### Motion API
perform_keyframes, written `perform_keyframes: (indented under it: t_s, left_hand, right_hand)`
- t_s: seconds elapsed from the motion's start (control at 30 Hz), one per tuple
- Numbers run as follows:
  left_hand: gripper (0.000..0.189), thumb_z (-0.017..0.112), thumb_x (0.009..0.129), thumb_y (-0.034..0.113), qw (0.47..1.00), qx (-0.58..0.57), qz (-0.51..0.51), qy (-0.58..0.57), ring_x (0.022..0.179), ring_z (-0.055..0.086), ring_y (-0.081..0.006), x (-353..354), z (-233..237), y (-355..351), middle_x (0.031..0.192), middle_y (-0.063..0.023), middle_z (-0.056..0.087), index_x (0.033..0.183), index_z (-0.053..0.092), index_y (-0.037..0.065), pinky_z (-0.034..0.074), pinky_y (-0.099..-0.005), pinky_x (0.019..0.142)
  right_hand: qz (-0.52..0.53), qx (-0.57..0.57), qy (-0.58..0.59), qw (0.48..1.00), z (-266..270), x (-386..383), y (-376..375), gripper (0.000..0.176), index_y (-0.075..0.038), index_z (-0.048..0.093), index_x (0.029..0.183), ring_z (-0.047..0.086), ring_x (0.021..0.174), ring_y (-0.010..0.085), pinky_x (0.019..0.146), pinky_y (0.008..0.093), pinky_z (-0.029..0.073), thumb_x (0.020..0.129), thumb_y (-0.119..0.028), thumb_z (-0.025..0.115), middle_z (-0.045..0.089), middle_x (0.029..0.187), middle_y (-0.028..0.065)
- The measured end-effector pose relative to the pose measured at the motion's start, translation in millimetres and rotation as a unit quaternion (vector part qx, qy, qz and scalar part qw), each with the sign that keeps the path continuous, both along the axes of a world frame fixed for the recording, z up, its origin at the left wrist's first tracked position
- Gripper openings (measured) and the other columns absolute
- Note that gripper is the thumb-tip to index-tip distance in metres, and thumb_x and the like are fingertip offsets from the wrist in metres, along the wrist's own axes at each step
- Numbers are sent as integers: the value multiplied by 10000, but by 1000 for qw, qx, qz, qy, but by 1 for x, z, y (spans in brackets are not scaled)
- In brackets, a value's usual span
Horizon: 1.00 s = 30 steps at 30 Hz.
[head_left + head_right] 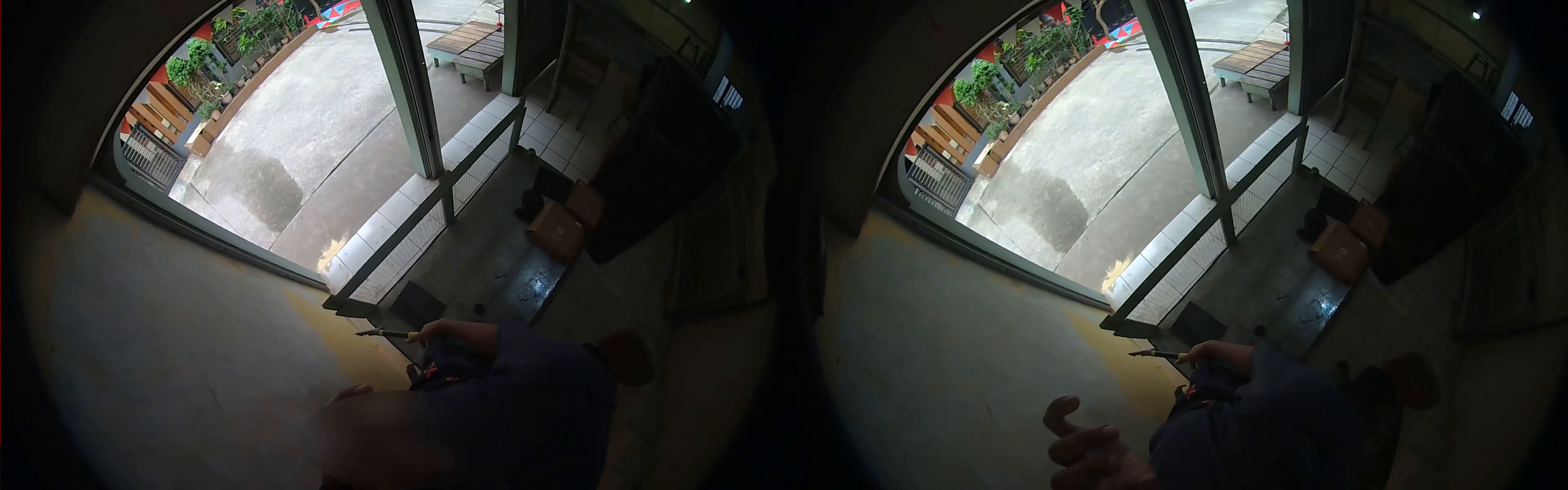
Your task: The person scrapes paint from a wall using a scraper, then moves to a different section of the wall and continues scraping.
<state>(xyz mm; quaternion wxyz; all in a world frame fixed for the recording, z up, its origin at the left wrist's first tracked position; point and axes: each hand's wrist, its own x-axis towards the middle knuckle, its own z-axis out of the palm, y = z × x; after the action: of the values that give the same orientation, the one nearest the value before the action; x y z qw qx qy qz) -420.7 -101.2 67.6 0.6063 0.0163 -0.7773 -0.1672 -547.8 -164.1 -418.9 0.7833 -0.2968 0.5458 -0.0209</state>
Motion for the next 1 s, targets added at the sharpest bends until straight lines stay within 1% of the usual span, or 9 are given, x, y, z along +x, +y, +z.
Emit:
perform_keyframes:
  t_s: [0.1, 0.23, 0.53, 0.73, 0.83, 0.87, 0.9, 0.97, 1.0]
  left_hand:
    - [173, 636, 840, 271, 988, -99, -42, -108, 958, 579, -253, -4, 15, -30, 999, -23, 512, 963, 568, 170, 440, -571, 820]
    - [226, 518, 947, 297, 996, 48, 78, 23, 942, 542, -223, 0, 7, -14, 1023, -2, 451, 1167, 511, 351, 399, -582, 892]
    - [326, 506, 934, 351, 977, -109, 185, -17, 1010, 545, -256, 101, 55, -7, 1078, -81, 511, 1208, 454, 183, 421, -516, 879]
    - [516, 501, 921, 437, 983, 184, 15, -5, 1018, 554, -283, 174, 25, 35, 1089, -151, 557, 1252, 422, 49, 441, -454, 869]
    - [706, 478, 898, 543, 753, 548, -312, 187, 1039, 549, -277, 234, -101, 26, 1120, -163, 558, 1357, 333, 26, 447, -435, 883]
    - [656, 443, 907, 526, 688, 659, -152, 261, 991, 557, -258, 261, -161, 49, 1058, -131, 545, 1351, 373, 48, 470, -422, 860]
    - [593, 400, 940, 476, 650, 706, 265, 95, 1030, 558, -281, 273, -248, 91, 1054, -141, 569, 1370, 377, 69, 437, -490, 914]
    - [460, 513, 882, 474, 414, 500, 426, -631, 1160, 517, -297, 305, -340, 211, 1076, -151, 642, 1198, 621, 158, 346, -475, 1019]
    - [360, 532, 873, 401, 476, 659, 373, -447, 1095, 563, -279, 295, -288, 234, 1072, -137, 652, 1125, 652, 173, 391, -454, 978]
  right_hand:
    - [18, -21, 12, 1000, 7, 11, -22, 737, -62, 424, 1239, 357, 1070, 271, 879, 454, 349, 813, -650, 551, 388, 1174, 126]
    - [45, -34, 22, 998, 11, 23, -31, 689, -59, 510, 1134, 415, 929, 233, 795, 411, 382, 803, -662, 558, 445, 1028, 104]
    - [119, -71, 79, 987, 27, 57, -29, 669, -32, 673, 948, 552, 663, 160, 618, 317, 453, 774, -673, 593, 588, 790, 64]
    - [273, -193, 106, 936, 25, 104, -25, 502, -81, 649, 1070, 576, 621, 154, 583, 326, 469, 901, -530, 501, 620, 809, 94]
    - [239, -477, -74, 842, 37, 123, -5, 545, -36, 652, 1014, 569, 499, 172, 461, 309, 443, 936, -523, 420, 609, 682, 94]
    - [226, -429, -73, 872, 57, 129, -3, 561, -27, 651, 1003, 555, 479, 167, 443, 305, 427, 938, -528, 406, 589, 646, 87]
    - [210, -380, -70, 898, 82, 137, 0, 578, -19, 650, 991, 541, 460, 162, 425, 300, 411, 939, -533, 392, 570, 610, 80]
    - [139, -286, -58, 946, 141, 161, 4, 613, -1, 649, 968, 512, 420, 151, 390, 291, 379, 942, -544, 365, 531, 538, 66]
    - [123, -376, -48, 917, 179, 170, 8, 616, -2, 651, 962, 486, 413, 133, 388, 283, 364, 945, -538, 346, 493, 507, 48]
